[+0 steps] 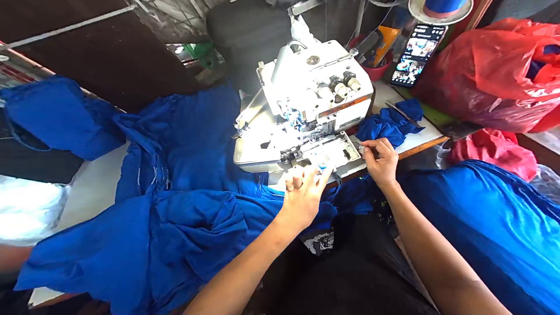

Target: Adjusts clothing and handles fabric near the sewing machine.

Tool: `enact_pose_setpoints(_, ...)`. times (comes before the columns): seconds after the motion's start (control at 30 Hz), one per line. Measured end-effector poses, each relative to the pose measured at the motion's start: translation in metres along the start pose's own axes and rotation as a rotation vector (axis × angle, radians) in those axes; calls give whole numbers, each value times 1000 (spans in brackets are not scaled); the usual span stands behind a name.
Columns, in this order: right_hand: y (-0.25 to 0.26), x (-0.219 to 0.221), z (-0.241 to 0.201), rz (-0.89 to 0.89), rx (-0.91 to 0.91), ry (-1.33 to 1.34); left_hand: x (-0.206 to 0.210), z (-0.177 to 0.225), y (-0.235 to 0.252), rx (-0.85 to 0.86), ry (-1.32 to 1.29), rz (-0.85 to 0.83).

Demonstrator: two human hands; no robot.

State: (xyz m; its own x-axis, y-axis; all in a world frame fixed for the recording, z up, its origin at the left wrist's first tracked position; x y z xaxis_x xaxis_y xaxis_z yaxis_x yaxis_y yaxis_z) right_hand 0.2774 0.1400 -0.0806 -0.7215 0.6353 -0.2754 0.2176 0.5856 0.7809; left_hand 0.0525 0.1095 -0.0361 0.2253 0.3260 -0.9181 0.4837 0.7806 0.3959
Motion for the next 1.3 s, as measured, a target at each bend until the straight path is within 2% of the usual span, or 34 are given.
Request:
enact_pose_setpoints(0.17, 1, 0, 0, -12, 5, 7, 3, 0, -7, -54, 230, 171)
enact_pose_setpoints(0.27, 0, 0, 1, -15, 8, 3, 3, -11, -6, -156, 322, 152)
enact_pose_setpoints(0.37, 1, 0, 2, -11, 10, 6, 8, -31, 3, -299, 272, -30)
enact_pose_setpoints(0.53, 0, 2, 2, -16, 11, 2, 3, -25, 27, -332, 121, -180)
enact_pose_setpoints(0.6, -1, 2, 3, -15, 14, 5, 14, -22, 38, -324, 140, -383)
enact_pose_setpoints(0.67, -1, 2, 3, -11, 14, 13, 29, -22, 39, -381, 203, -705)
enact_pose_setpoints(0.77, -1, 0, 2, -13, 6, 30, 34, -25, 42, -467, 206, -878)
enact_pose_setpoints(1.07, -2, 0, 1, -16, -26, 20, 36, -40, 39, -434, 157, -892)
enact_pose_setpoints(1.2, -2, 1, 1, -25, -29, 8, 34, -39, 35, -467, 136, -914)
enact_pose_setpoints(1.3, -2, 0, 0, -35, -26, 18, 19, -45, 30, -549, 143, -862)
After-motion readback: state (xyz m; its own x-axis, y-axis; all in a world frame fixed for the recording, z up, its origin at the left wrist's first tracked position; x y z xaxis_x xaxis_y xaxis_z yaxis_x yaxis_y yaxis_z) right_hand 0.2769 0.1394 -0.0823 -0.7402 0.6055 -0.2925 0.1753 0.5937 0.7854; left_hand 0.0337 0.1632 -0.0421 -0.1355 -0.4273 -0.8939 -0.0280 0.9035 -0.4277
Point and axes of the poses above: each hand's wrist, its own y-axis towards the middle knuckle, its own x-axis out of the palm, z = x × y, the point moved 10 cm from there along y, towards the middle knuckle, and after that the axes turned 10 degrees about -x, right-handed, at the moved point
